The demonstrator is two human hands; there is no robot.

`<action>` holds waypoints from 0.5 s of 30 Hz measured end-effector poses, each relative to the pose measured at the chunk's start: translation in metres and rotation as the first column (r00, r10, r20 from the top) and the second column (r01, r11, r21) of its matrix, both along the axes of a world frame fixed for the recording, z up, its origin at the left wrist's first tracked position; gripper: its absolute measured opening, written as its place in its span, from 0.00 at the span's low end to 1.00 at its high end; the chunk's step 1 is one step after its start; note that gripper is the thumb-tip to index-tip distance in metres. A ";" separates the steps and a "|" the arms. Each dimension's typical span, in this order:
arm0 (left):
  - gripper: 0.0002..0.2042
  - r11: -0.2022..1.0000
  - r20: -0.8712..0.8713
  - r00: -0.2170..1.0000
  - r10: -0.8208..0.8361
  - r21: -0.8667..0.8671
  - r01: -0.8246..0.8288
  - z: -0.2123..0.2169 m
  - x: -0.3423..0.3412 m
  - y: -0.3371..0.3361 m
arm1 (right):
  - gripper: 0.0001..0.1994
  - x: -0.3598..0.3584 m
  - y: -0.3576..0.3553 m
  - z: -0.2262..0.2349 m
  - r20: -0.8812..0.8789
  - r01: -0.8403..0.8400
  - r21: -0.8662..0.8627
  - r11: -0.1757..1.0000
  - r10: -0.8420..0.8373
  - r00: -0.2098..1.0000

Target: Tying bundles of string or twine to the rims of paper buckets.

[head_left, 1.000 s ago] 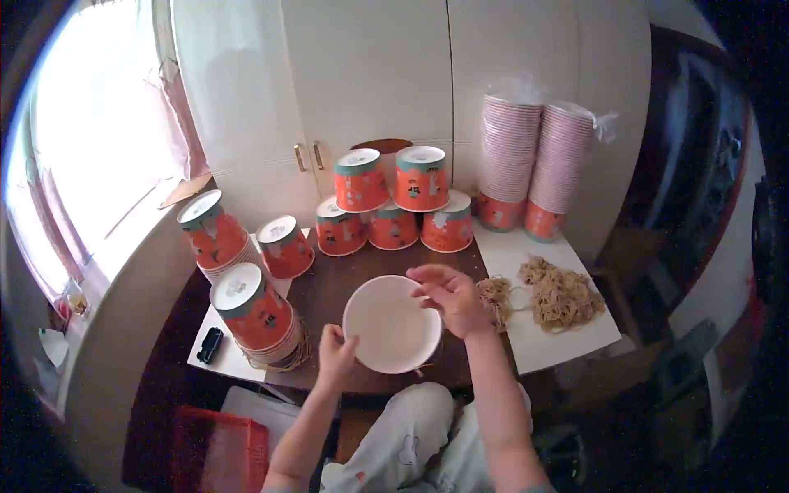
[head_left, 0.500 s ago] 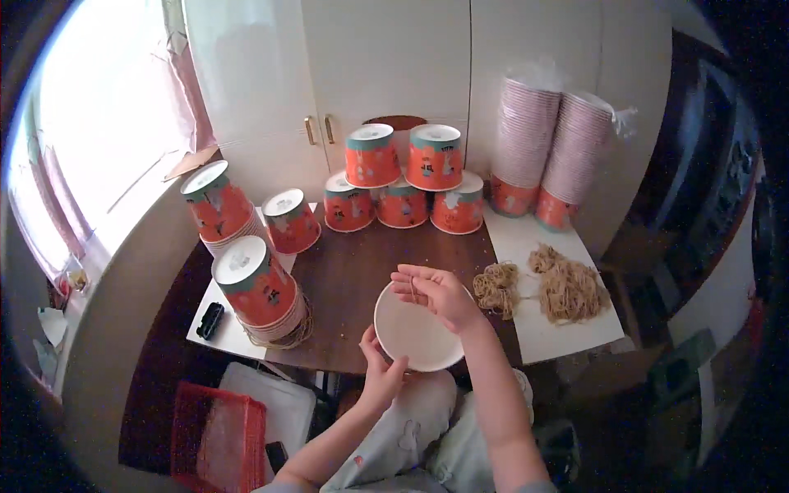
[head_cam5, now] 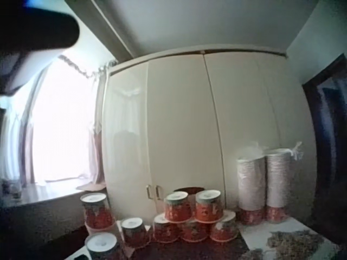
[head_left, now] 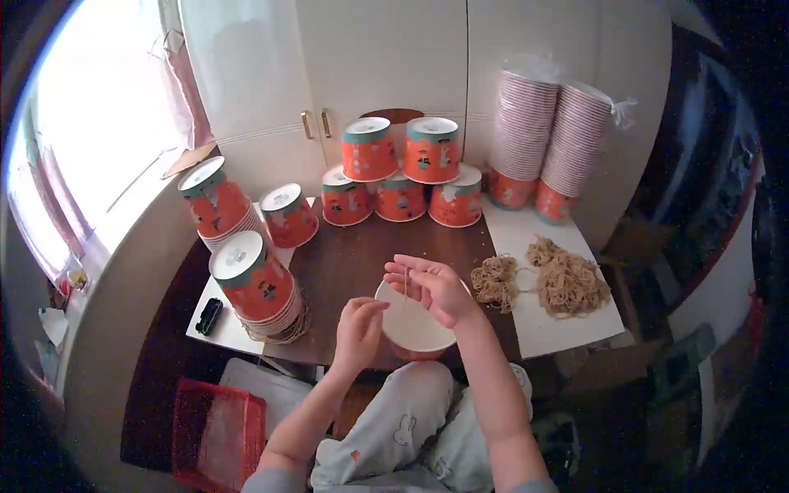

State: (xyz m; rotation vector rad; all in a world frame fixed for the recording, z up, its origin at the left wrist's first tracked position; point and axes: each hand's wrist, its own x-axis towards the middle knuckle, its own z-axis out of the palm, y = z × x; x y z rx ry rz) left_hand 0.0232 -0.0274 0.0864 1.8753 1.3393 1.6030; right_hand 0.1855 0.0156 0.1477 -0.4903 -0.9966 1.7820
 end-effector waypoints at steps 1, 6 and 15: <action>0.11 0.997 -0.051 0.996 -0.070 -0.024 0.069 0.004 -0.002 0.004 | 0.17 -0.001 0.000 0.000 -0.001 -0.002 0.000 1.000 0.002 1.000; 0.07 0.990 -0.326 0.935 -0.139 -0.017 0.141 0.026 0.002 0.009 | 0.18 -0.004 0.003 -0.007 -0.029 -0.032 -0.009 0.999 0.032 0.999; 0.06 1.000 -0.573 0.819 -0.029 -0.022 0.019 0.037 -0.011 0.021 | 0.15 0.004 0.010 -0.007 0.823 0.102 0.408 0.907 -0.414 0.388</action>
